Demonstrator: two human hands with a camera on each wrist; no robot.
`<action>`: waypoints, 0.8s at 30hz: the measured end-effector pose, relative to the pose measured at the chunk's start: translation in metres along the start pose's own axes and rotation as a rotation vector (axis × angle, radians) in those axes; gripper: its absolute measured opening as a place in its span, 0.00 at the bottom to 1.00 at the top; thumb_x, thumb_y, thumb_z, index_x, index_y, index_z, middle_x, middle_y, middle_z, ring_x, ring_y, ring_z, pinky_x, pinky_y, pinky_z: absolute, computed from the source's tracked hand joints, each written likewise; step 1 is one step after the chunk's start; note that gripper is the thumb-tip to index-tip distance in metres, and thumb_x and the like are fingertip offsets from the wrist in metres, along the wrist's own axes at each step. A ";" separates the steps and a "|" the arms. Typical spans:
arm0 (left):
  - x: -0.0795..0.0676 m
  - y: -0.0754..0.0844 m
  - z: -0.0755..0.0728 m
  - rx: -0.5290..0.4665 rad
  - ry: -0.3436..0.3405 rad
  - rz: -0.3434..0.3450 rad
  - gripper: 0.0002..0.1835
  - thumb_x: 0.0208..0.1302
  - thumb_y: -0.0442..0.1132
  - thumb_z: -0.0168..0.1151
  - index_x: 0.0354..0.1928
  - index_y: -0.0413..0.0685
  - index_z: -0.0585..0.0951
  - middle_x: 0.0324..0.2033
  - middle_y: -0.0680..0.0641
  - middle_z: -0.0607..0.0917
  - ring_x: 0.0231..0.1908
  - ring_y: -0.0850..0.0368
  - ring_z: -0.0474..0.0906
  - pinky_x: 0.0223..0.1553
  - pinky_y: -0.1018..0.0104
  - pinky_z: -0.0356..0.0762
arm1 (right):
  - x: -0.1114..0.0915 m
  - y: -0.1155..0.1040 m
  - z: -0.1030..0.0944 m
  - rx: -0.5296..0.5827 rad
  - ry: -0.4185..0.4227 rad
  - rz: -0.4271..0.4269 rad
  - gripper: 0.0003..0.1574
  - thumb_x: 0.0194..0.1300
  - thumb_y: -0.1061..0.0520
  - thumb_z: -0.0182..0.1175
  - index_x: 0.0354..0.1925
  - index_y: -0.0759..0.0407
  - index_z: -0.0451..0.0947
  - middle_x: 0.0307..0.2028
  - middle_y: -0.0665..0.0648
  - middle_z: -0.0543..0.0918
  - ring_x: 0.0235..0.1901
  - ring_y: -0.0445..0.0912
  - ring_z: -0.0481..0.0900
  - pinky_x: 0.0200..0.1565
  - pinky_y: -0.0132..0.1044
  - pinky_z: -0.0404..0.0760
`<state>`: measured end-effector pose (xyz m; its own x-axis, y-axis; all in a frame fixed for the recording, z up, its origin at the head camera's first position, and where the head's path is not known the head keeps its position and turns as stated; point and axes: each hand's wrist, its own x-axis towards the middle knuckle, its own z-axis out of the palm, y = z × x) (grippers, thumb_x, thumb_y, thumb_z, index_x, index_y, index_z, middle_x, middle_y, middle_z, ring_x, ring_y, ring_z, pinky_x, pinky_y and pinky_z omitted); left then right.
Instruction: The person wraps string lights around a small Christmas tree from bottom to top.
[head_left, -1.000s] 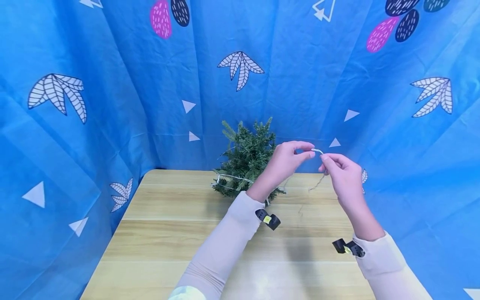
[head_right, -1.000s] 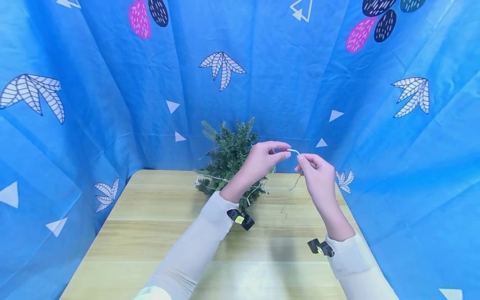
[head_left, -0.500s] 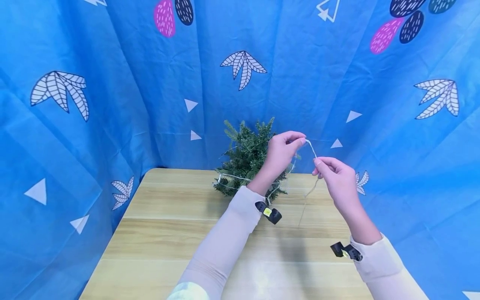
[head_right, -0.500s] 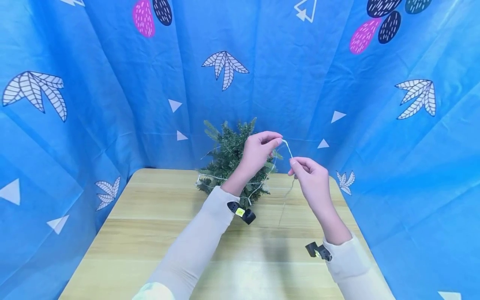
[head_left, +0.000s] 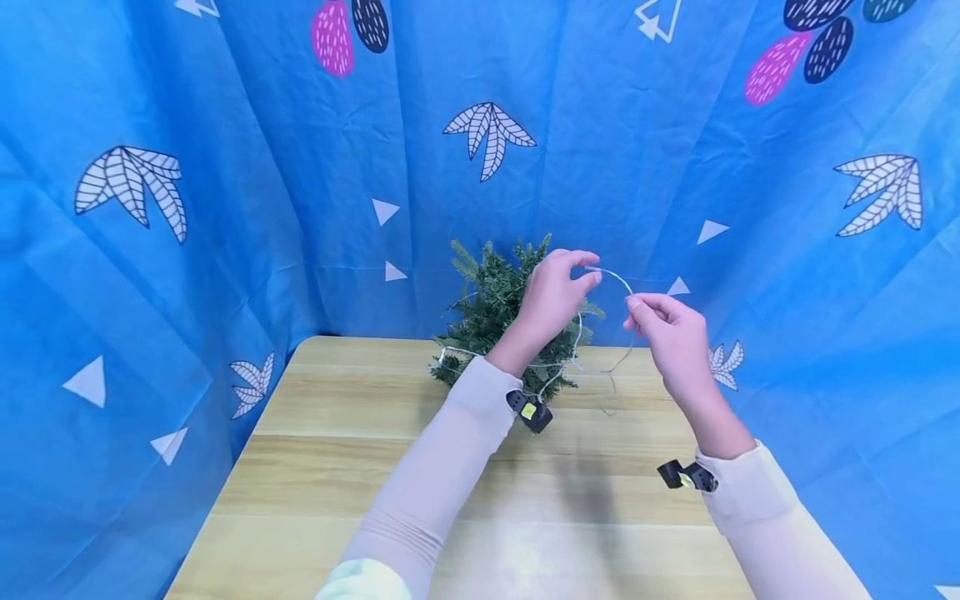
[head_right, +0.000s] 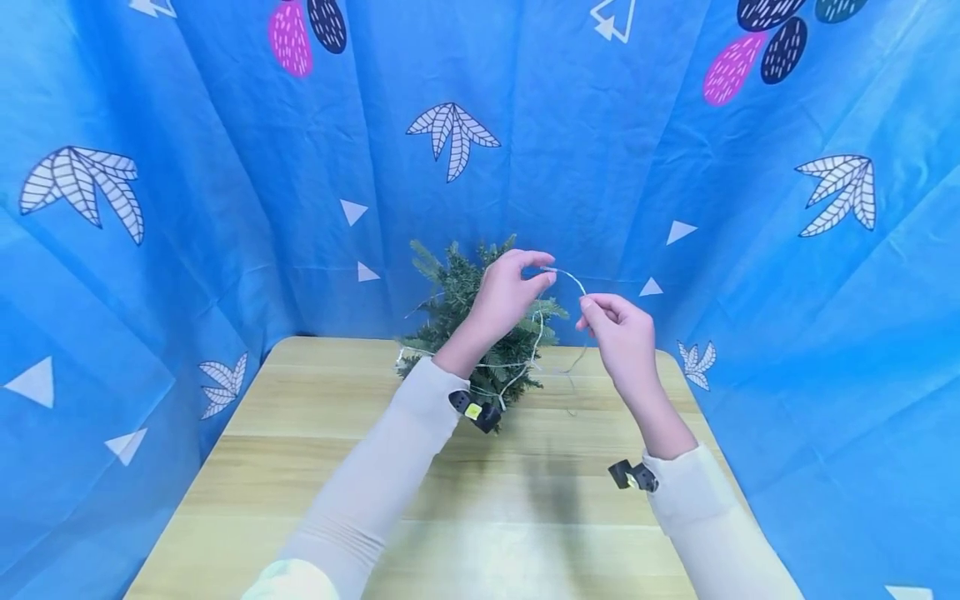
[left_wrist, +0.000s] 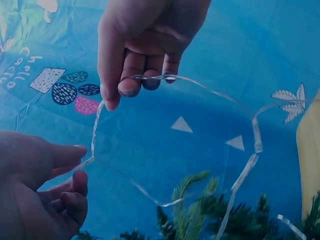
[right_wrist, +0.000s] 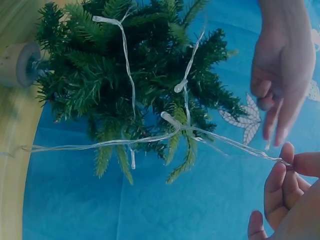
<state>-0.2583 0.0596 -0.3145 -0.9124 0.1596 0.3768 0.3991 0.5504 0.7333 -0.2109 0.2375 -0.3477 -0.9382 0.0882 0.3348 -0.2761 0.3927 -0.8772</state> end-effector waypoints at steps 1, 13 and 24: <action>0.000 0.000 -0.001 0.029 -0.014 0.021 0.15 0.73 0.48 0.61 0.59 0.61 0.83 0.55 0.57 0.82 0.51 0.63 0.78 0.46 0.67 0.78 | 0.002 0.000 0.001 0.003 -0.006 0.000 0.28 0.71 0.36 0.59 0.51 0.57 0.84 0.27 0.42 0.84 0.39 0.49 0.79 0.37 0.34 0.74; 0.011 0.008 -0.016 0.432 -0.070 0.330 0.16 0.74 0.49 0.59 0.61 0.64 0.82 0.65 0.56 0.73 0.26 0.66 0.74 0.23 0.73 0.69 | 0.014 -0.008 0.008 -0.011 -0.008 -0.041 0.26 0.72 0.39 0.59 0.52 0.58 0.84 0.27 0.43 0.85 0.35 0.45 0.79 0.30 0.36 0.70; 0.021 0.013 -0.011 0.530 -0.114 0.362 0.13 0.75 0.51 0.57 0.56 0.74 0.84 0.47 0.64 0.81 0.29 0.67 0.74 0.27 0.71 0.69 | 0.022 -0.012 0.008 0.081 0.038 -0.054 0.23 0.72 0.44 0.62 0.51 0.60 0.84 0.26 0.41 0.85 0.34 0.42 0.81 0.65 0.41 0.65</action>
<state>-0.2716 0.0611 -0.2903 -0.7439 0.4807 0.4641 0.6112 0.7703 0.1819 -0.2297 0.2270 -0.3324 -0.9132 0.1045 0.3938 -0.3435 0.3224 -0.8821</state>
